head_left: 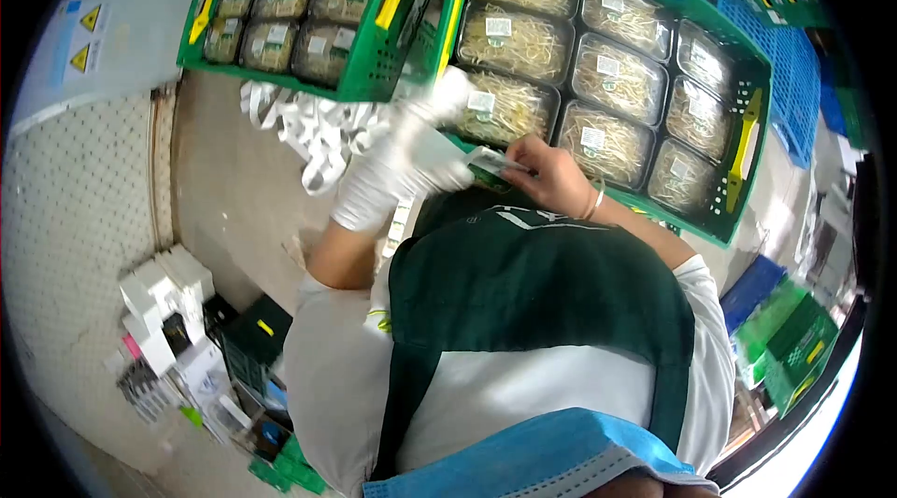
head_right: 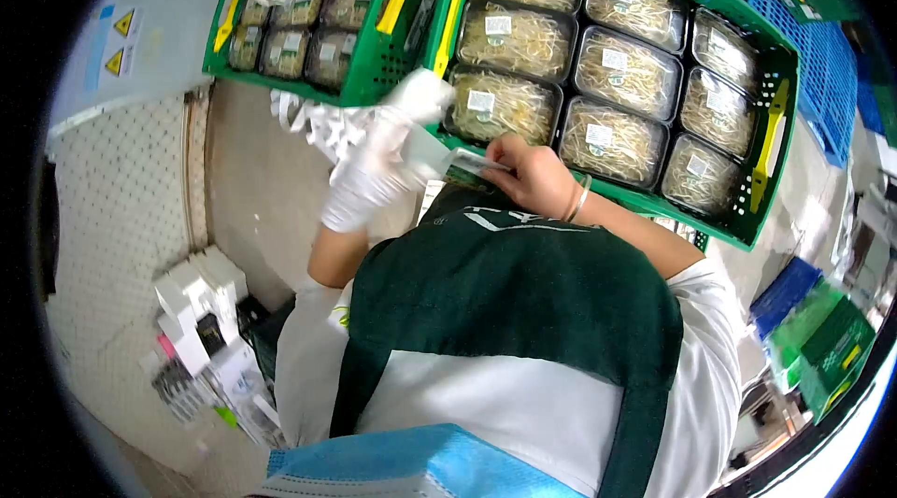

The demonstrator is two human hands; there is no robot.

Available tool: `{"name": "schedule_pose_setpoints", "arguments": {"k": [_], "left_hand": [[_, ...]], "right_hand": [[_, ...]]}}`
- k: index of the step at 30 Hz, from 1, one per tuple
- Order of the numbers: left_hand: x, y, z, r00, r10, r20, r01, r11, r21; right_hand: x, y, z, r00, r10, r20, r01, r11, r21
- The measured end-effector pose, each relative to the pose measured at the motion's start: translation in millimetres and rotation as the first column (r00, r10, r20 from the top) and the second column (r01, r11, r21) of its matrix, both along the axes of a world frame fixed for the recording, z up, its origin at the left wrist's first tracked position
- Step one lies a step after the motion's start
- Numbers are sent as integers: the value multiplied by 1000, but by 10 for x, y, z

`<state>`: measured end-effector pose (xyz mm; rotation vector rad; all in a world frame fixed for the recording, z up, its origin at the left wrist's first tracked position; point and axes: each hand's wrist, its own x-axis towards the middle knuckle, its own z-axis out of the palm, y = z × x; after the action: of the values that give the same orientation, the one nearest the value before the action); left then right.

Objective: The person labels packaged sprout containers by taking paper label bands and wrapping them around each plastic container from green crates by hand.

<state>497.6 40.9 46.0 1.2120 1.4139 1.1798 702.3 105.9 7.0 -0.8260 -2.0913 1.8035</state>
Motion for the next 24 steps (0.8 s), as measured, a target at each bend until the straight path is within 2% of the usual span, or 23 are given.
{"name": "schedule_pose_setpoints", "arguments": {"k": [1,2,5,6,7,9,10,12,13,14,15,16,17,18,20,21,23,24], "left_hand": [[354,-125,22,994,-47,98,57,994,-95],[610,-237,78,940,2,342,96,958,-269],[1017,-438,-100,848,345,401,-147,882,-447],[1098,-517,-158,843,365,395,-167,875,-454],[1170,-603,-218,885,371,282,-210,858,-470],[1277,-729,-274,919,390,62,-324,833,-448],[1300,-779,-255,912,406,63,-336,826,-452],[1284,-817,-98,928,360,94,-257,802,-539],[1276,-607,379,869,401,289,-201,821,-534],[1217,-721,302,865,411,289,-210,818,-536],[1115,-919,141,854,460,243,-241,765,-598],[1020,-1101,12,841,504,196,-270,705,-655],[934,-1230,-43,844,518,141,-352,731,-584],[849,-1340,-84,803,574,159,-376,695,-613],[735,-1416,-110,827,556,88,-423,717,-553],[682,-1443,-179,863,496,92,-378,757,-534],[632,-1346,-224,901,425,88,-335,810,-481],[618,-1333,-354,881,425,208,-273,817,-508]], "right_hand": [[81,2,39,997,66,-31,-66,998,20],[168,-1,79,994,106,-36,-105,994,24],[410,49,117,971,237,6,-237,971,-28],[453,63,113,964,267,-2,-267,962,66],[488,70,115,955,296,-6,-291,944,158],[508,80,152,940,337,-47,-322,926,196],[501,86,156,928,362,-84,-333,911,244],[458,161,139,946,300,-120,-261,928,267],[395,349,153,966,241,-99,-203,934,294],[326,611,102,986,165,-8,-155,945,289],[246,866,-23,996,55,71,-77,926,369],[145,1027,40,954,106,279,-209,906,368],[78,1025,-190,940,103,325,-255,845,471],[-26,979,-320,886,185,426,-360,853,378],[-161,804,-886,882,117,457,-383,743,549],[-221,741,-1134,874,75,480,-388,702,598],[-257,672,-1329,875,18,484,-381,642,665],[-261,666,-1271,872,22,489,-388,640,663]]}}
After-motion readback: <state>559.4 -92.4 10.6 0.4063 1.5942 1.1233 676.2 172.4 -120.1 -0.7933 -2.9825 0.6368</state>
